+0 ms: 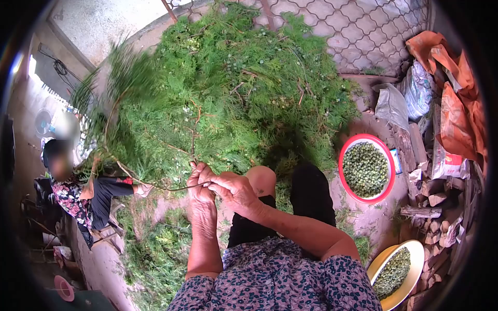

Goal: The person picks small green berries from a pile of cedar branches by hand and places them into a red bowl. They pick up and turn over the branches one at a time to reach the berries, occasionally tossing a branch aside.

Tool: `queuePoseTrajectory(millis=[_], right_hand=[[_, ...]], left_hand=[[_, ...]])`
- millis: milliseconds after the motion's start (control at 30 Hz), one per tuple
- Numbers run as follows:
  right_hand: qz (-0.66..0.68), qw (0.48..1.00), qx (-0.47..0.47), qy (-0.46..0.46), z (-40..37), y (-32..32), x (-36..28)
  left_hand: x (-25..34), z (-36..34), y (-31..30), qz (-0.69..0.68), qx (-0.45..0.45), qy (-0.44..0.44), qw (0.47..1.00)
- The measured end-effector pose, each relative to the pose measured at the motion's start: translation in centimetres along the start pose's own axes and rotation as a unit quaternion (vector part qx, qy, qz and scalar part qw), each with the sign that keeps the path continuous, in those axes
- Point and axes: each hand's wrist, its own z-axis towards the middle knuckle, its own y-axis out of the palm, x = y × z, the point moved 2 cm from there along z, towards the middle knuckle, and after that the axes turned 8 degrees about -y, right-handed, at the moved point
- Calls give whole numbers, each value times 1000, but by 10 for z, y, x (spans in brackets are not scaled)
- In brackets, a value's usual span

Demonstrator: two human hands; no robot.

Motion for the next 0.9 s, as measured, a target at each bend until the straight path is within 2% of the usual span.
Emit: queuePoseTrajectory(millis=[33,100,133,167,233,267,300,333,367,500,567,733,833,900], right_hand=[[-51,998,-40,6,-2,0,1],[-52,998,-18,-25,-3,4,2],[-80,996,3,-43,-6,5,7],[-107,992,24,-61,-5,6,7],[-151,986,13,-64,-6,2,2],[-191,980,10,-58,-5,0,-2],[-231,972,7,-51,-3,0,-4],[-255,961,23,-101,-1,0,-3],[-254,962,21,-103,-1,1,-1],[-350,933,8,-88,3,-2,-8],[-465,878,-34,-107,6,-3,-17],[-484,866,-31,-120,9,-5,-11],[-484,867,-43,-113,8,-7,-17],[-483,868,-63,-98,2,-4,-15]], left_hand=[[-1,1,-3,-1,1,-1,1000],[-5,0,-3,5,-21,-38,999],[-6,-4,-6,101,16,11,995],[-10,-5,-5,110,48,41,992],[-12,-1,-13,124,36,89,988],[-15,-1,-14,141,86,119,979],[-14,-2,-14,186,17,104,977],[-16,-3,-16,166,55,124,977],[-24,-5,-10,146,93,144,974],[-34,-11,3,188,83,201,958],[-37,-13,4,172,58,202,962],[-38,-17,1,202,19,200,958],[-47,-21,16,255,56,221,940],[-41,-23,15,315,141,244,906]])
